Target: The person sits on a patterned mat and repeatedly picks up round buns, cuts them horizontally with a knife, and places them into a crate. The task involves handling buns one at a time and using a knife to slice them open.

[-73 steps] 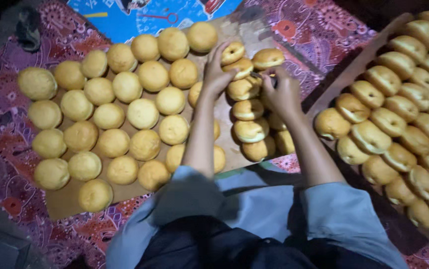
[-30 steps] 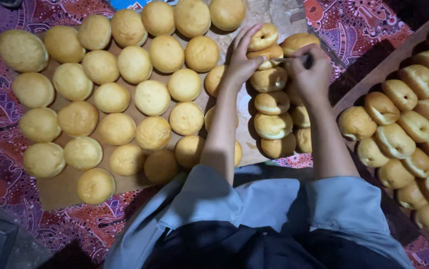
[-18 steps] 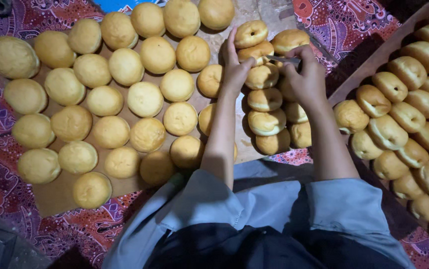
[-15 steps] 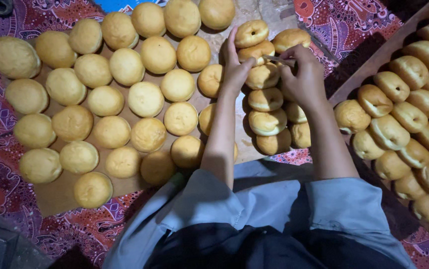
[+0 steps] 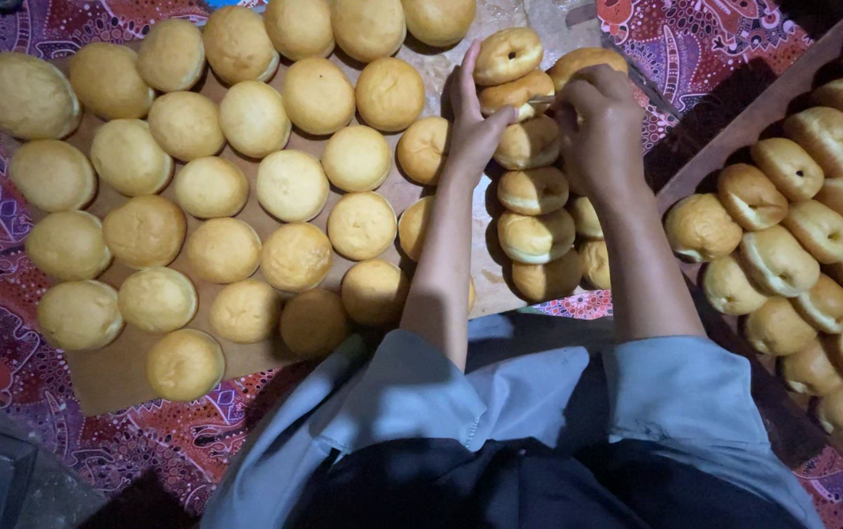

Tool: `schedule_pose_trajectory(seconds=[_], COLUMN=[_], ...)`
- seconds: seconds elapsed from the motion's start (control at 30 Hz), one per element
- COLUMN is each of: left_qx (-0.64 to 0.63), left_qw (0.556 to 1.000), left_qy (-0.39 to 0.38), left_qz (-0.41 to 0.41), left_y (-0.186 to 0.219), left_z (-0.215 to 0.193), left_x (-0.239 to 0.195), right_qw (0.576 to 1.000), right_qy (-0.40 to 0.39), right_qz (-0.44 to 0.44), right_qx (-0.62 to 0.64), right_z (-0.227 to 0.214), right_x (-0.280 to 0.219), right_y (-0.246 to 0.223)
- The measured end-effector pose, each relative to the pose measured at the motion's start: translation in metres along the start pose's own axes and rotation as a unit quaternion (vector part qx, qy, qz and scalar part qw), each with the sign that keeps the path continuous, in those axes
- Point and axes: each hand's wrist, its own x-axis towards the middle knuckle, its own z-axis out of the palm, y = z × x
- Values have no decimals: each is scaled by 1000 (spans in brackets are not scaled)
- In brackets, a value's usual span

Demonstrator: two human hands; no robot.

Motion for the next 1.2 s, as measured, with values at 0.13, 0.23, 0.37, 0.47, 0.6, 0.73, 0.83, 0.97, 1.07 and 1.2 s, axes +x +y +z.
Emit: schedule_pose_trajectory(seconds=[0.13, 0.23, 0.37, 0.47, 0.6, 0.73, 0.83, 0.97, 1.07, 1.2], left_qx=[-9, 8, 54, 63, 110, 159, 31, 436, 503, 555], left_qw=[1000, 1000, 997, 996, 994, 986, 999, 866, 837, 755], left_qy=[-3, -5, 6, 3, -19, -16, -3, -70, -98, -95], left_qz=[12, 30, 56, 60, 17, 46, -8, -233, -193, -337], left_y=[-5, -13, -20, -21, -18, 1, 35, 100, 145, 182], left_z=[0, 2, 3, 2, -1, -17, -33, -79, -100, -93], left_x=[0, 2, 5, 5, 6, -1, -17, -69, -120, -178], right_qw=[998, 997, 997, 997, 998, 974, 942, 954, 944, 949], right_qy=[-53, -53, -48, -75, -35, 29, 48, 83, 39, -24], right_qz=[-11, -28, -37, 2, 37, 213, 325, 285, 313, 295], right_qx=[-33, -44, -37, 34, 22, 70, 67, 48, 96, 105], right_z=[16, 35, 52, 43, -1, -54, -80, -97, -109, -132], right_x=[2, -1, -2, -1, -8, -29, -45, -63, -77, -103], right_y=[7, 8, 9, 11, 8, -12, -18, -24, -33, -46])
